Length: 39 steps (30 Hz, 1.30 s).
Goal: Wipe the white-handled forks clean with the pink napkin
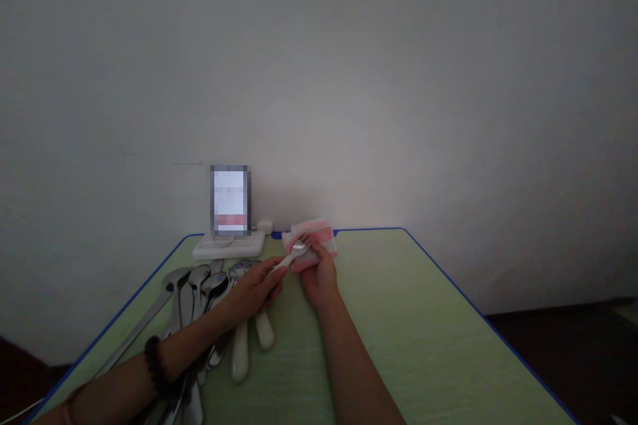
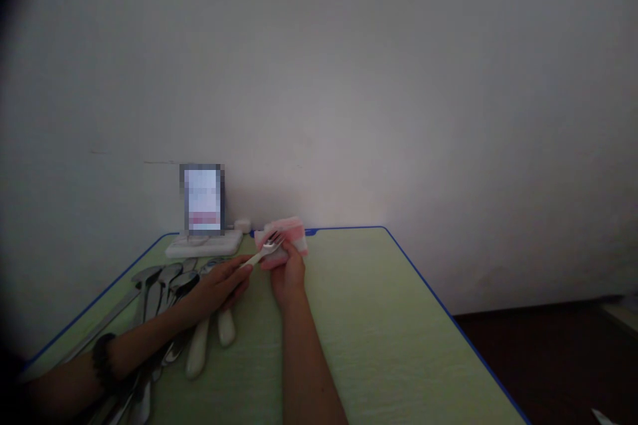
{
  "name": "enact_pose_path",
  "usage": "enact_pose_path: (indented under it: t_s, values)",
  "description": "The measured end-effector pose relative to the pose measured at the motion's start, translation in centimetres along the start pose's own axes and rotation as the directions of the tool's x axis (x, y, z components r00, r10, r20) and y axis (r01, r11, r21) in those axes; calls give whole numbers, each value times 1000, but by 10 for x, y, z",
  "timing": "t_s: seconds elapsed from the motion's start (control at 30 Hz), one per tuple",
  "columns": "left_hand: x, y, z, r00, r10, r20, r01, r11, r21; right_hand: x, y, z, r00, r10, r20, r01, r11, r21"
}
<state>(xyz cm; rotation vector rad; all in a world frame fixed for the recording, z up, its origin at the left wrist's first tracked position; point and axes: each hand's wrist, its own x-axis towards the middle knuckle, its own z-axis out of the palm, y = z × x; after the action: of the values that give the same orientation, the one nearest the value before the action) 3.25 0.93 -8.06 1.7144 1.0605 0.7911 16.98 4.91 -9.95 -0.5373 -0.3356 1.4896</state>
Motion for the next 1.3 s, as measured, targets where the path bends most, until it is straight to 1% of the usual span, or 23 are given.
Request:
enact_pose_path:
  t_s: [0.13, 0.23, 0.33, 0.4, 0.5, 0.57, 0.63, 0.67, 0.77, 0.87, 0.93, 1.0, 1.07, 1.13, 1.2, 1.3]
  values:
    - [0, 0, 0, 1000, -10, -3, 10, 1000, -4, -2, -1, 1, 994, -45, 104, 45, 999, 8]
    - [0, 0, 1, 1000, -8, 11, 8, 1000, -12, -3, -2, 3, 988, -60, 143, 58, 998, 14]
    - [0, 0, 2, 1000, -18, -13, 18, 1000, -9, -4, -4, 7, 981, -81, 176, 79, 997, 19]
    - [0, 1, 2, 1000, -16, -27, 16, 999, -28, -6, -4, 8, 981, -80, 176, 73, 996, 47]
    - [-1, 2, 2, 1000, 5, -28, -7, 997, -72, -7, -3, 8, 987, -63, 151, 55, 997, 59]
    - [-2, 3, 2, 1000, 19, -7, -19, 996, -83, -7, 0, 5, 993, -17, 120, 17, 1000, 1]
    - [-3, 4, 1, 999, 19, 33, -16, 997, -80, -5, 3, 1, 997, 35, 64, -29, 996, -90]
    - [-3, 4, 1, 998, 15, 57, -11, 997, -78, -4, 5, -1, 999, 38, 30, -34, 992, -123]
    - [-4, 5, 0, 991, 22, 129, -16, 999, -46, 0, 7, -5, 998, -25, -57, 19, 993, -113]
    - [-4, 6, -2, 987, 54, 154, -66, 995, 74, 3, 7, -5, 989, -92, -113, 83, 993, -84]
    - [-4, 5, -2, 986, 68, 155, -91, 984, 150, 5, 7, -5, 985, -92, -146, 77, 992, -104]
    - [-3, 3, -2, 983, 72, 166, -101, 980, 172, 4, 7, -3, 984, -74, -165, 55, 992, -116]
    - [-3, 1, -2, 984, 73, 161, -98, 983, 155, 2, 7, -2, 991, -44, -125, 29, 993, -116]
    - [-3, 0, -1, 987, 75, 140, -93, 988, 124, -2, 8, 0, 999, 0, -41, -6, 990, -141]
    - [-3, 1, -1, 988, 76, 132, -89, 991, 97, -4, 9, 1, 999, 37, 15, -34, 983, -180]
    - [-4, 5, 0, 988, 55, 144, -68, 994, 91, -4, 10, 0, 998, 47, 31, -40, 981, -187]
